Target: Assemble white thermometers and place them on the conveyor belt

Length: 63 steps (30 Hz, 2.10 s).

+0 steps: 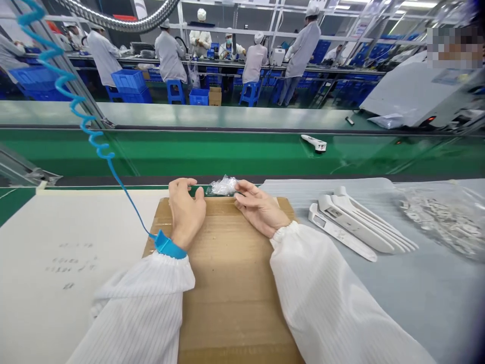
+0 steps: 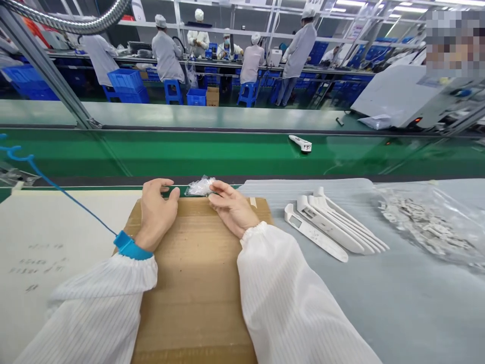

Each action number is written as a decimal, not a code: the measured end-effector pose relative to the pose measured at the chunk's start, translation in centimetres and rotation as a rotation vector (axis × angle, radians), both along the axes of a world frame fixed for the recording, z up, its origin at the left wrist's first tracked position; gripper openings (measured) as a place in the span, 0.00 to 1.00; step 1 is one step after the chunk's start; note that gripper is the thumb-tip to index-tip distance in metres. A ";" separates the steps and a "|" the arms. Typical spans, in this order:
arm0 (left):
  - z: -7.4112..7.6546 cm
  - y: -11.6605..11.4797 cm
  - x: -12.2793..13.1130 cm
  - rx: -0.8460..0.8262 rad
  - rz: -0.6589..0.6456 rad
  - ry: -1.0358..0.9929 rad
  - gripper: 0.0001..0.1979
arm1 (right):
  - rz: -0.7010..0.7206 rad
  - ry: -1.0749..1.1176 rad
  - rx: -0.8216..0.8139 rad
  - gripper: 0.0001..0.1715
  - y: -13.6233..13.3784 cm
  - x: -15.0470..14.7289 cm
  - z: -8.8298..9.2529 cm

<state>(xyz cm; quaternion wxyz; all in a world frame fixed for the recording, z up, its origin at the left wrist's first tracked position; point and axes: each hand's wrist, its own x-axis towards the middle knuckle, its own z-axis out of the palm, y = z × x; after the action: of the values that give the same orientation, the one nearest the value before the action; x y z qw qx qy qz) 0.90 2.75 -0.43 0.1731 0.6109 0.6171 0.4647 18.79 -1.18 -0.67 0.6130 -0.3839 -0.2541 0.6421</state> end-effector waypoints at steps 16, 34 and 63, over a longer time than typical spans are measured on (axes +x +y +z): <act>-0.3 -0.1 -0.2 0.007 -0.007 0.041 0.10 | -0.011 0.009 -0.078 0.22 -0.7 0.2 1.1; -0.1 -0.3 0.2 -0.029 0.003 -0.005 0.20 | 0.023 -0.130 -0.040 0.20 -0.6 1.1 0.1; 0.6 -0.8 0.0 0.045 0.004 -0.005 0.48 | 0.016 -0.114 -0.042 0.16 -0.6 1.0 0.4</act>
<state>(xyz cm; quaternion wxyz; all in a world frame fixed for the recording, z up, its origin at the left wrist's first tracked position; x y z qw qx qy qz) 0.88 1.92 0.14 0.1602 0.6122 0.6073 0.4803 19.79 -1.73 -0.23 0.5841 -0.4307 -0.2780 0.6293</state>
